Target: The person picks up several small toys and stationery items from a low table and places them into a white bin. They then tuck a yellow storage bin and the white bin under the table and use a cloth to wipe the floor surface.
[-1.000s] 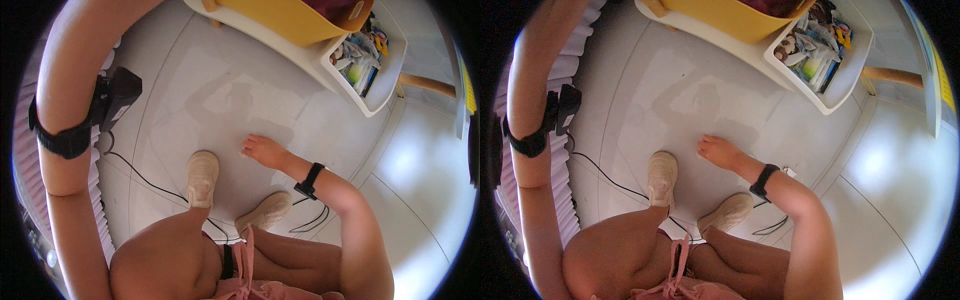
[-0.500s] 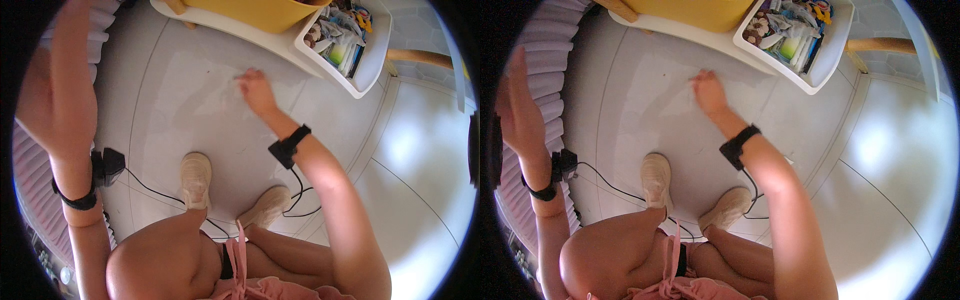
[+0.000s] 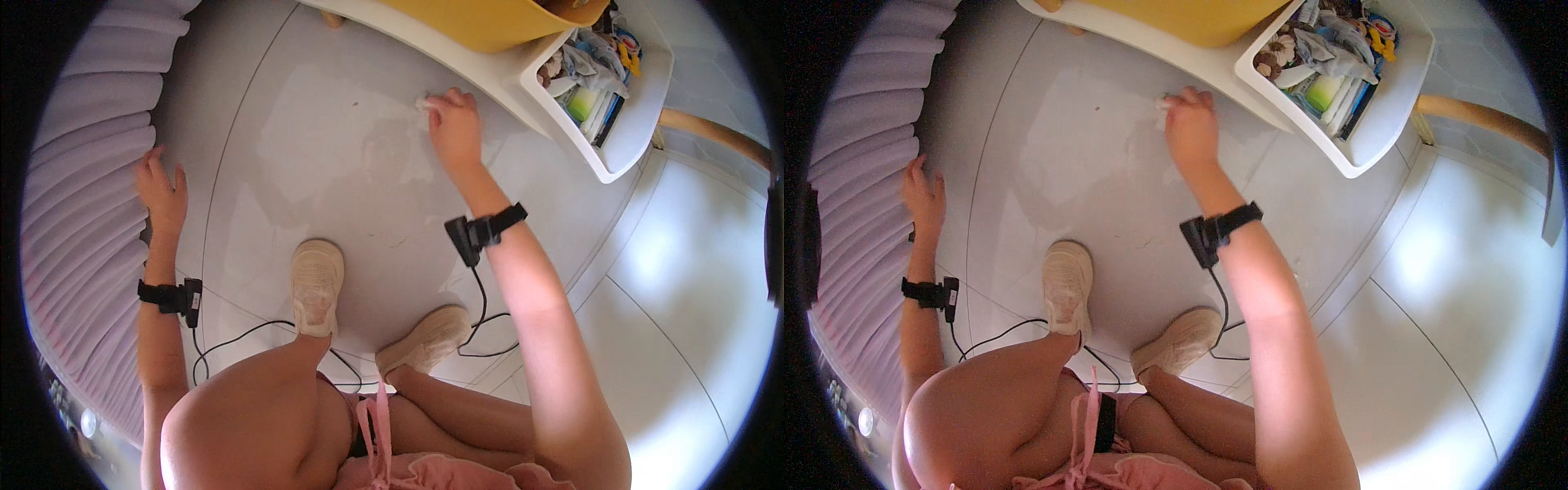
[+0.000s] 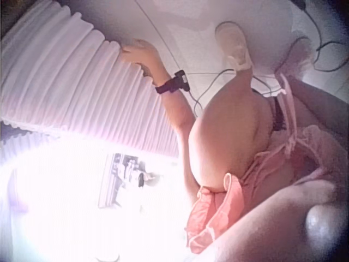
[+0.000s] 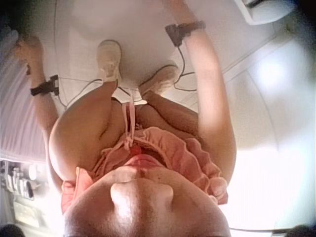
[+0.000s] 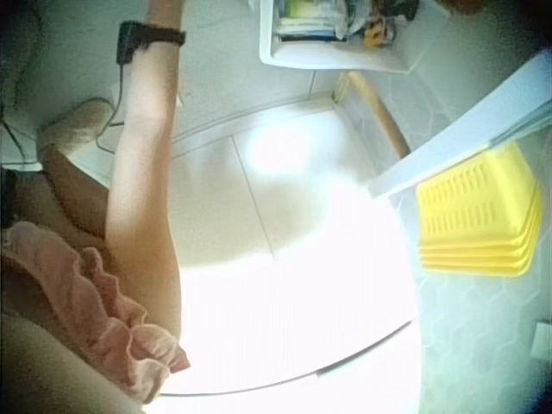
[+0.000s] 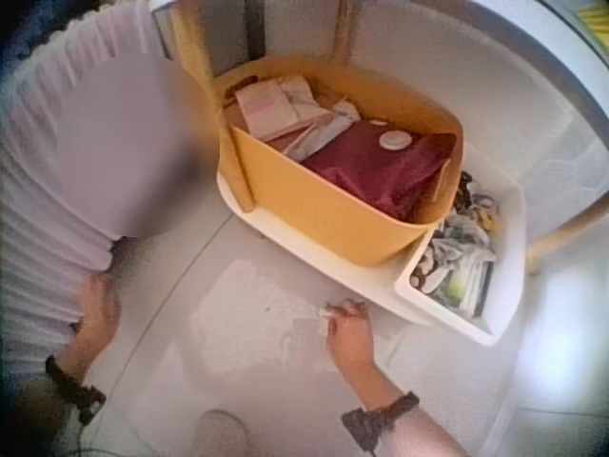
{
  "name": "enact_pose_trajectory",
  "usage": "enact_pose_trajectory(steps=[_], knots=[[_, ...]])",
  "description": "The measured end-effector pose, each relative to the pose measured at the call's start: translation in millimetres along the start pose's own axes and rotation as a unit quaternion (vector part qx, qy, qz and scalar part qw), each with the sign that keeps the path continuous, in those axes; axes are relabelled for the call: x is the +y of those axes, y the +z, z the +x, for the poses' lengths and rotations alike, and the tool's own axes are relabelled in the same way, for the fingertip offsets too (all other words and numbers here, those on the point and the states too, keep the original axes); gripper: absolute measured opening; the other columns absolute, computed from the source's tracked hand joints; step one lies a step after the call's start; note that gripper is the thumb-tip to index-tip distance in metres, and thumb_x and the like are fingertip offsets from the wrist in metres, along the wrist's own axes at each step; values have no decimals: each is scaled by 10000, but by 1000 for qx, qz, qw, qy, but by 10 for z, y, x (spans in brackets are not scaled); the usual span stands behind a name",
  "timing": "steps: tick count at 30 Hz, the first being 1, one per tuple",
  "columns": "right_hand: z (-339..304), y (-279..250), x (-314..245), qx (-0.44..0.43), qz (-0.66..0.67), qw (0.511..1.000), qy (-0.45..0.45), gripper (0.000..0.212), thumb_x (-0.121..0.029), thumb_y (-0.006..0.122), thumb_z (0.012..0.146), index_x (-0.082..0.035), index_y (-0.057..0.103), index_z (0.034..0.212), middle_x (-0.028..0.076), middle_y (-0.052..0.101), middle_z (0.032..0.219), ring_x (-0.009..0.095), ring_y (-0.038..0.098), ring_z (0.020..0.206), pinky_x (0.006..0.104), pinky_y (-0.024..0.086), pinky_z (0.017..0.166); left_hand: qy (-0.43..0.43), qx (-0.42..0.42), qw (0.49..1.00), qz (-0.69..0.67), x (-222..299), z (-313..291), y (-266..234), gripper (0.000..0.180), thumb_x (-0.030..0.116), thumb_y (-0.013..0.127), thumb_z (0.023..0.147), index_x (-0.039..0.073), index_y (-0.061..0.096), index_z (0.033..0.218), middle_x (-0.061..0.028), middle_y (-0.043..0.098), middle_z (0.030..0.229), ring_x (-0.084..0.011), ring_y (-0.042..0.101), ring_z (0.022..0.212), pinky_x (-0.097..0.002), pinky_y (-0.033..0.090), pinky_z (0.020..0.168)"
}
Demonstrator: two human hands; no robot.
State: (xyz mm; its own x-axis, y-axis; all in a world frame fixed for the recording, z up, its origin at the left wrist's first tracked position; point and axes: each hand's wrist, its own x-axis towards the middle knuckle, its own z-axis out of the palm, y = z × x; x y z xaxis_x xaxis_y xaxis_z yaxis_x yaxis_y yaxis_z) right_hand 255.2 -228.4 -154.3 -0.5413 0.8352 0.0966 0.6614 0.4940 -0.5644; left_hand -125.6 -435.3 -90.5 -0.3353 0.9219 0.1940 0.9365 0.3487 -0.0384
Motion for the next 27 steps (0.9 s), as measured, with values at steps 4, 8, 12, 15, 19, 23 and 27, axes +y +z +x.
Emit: enact_pose_trajectory(steps=[4, 8, 12, 15, 19, 23, 27], knots=[[-62, 109, -155, -144, 0, 980, -135, 119, -36, 525, 727, -37, 634, 777, 112, 559, 819, 303, 534, 835, 387, 460, 768, -79, -27, 996, 19, 7, -111, 113, 460, 141, 598, 773, 35, 407, 1178, -182, 416, 1207, -360, 408, 1110, -431, 348, 905], [143, -76, -183, 30, -13, 999, -13, 113, -45, 523, 703, -49, 629, 741, 95, 560, 840, 284, 536, 848, 361, 465, 784, -91, -42, 993, 56, 1, -115, 75, 503, 160, 613, 759, 47, 385, 1193, -177, 398, 1219, -372, 410, 1104, -441, 352, 903], [-34, 4, -422, -133, -48, 974, -175, 118, -57, 519, 685, -28, 617, 744, 105, 570, 879, 280, 540, 860, 355, 464, 773, -53, -7, 998, 24, -26, -69, 76, 503, 170, 613, 762, 39, 382, 1189, -181, 402, 1207, -384, 407, 1098, -456, 353, 896], [96, -1, -216, -56, -9, 993, -101, 107, -44, 498, 716, -8, 594, 746, 122, 573, 892, 294, 534, 887, 353, 463, 772, -85, -22, 995, 44, 1, -46, 104, 493, 163, 604, 767, 44, 383, 1192, -185, 401, 1205, -387, 414, 1081, -459, 359, 885], [245, 45, 120, -4, -57, 997, 52, 142, -50, 472, 757, -7, 582, 836, 151, 570, 908, 304, 527, 917, 368, 450, 796, -92, -27, 995, 5, 77, -61, 120, 481, 150, 594, 771, 59, 386, 1195, -189, 396, 1205, -391, 421, 1057, -457, 364, 873], [-433, 348, -291, -146, 35, 979, -139, 155, -75, 478, 769, -28, 580, 875, 126, 563, 908, 278, 518, 953, 364, 446, 830, -76, -29, 997, 0, 91, -87, 138, 481, 144, 596, 768, 68, 388, 1195, -193, 388, 1205, -392, 416, 1054, -461, 361, 870], [-995, 325, -402, -345, 31, 901, -260, 145, -91, 486, 772, -43, 587, 865, 86, 557, 896, 257, 514, 955, 364, 439, 850, -58, -26, 997, -33, -105, -134, 239, 484, 133, 606, 754, 60, 400, 1186, -194, 415, 1161, -391, 414, 1050, -465, 352, 875]])
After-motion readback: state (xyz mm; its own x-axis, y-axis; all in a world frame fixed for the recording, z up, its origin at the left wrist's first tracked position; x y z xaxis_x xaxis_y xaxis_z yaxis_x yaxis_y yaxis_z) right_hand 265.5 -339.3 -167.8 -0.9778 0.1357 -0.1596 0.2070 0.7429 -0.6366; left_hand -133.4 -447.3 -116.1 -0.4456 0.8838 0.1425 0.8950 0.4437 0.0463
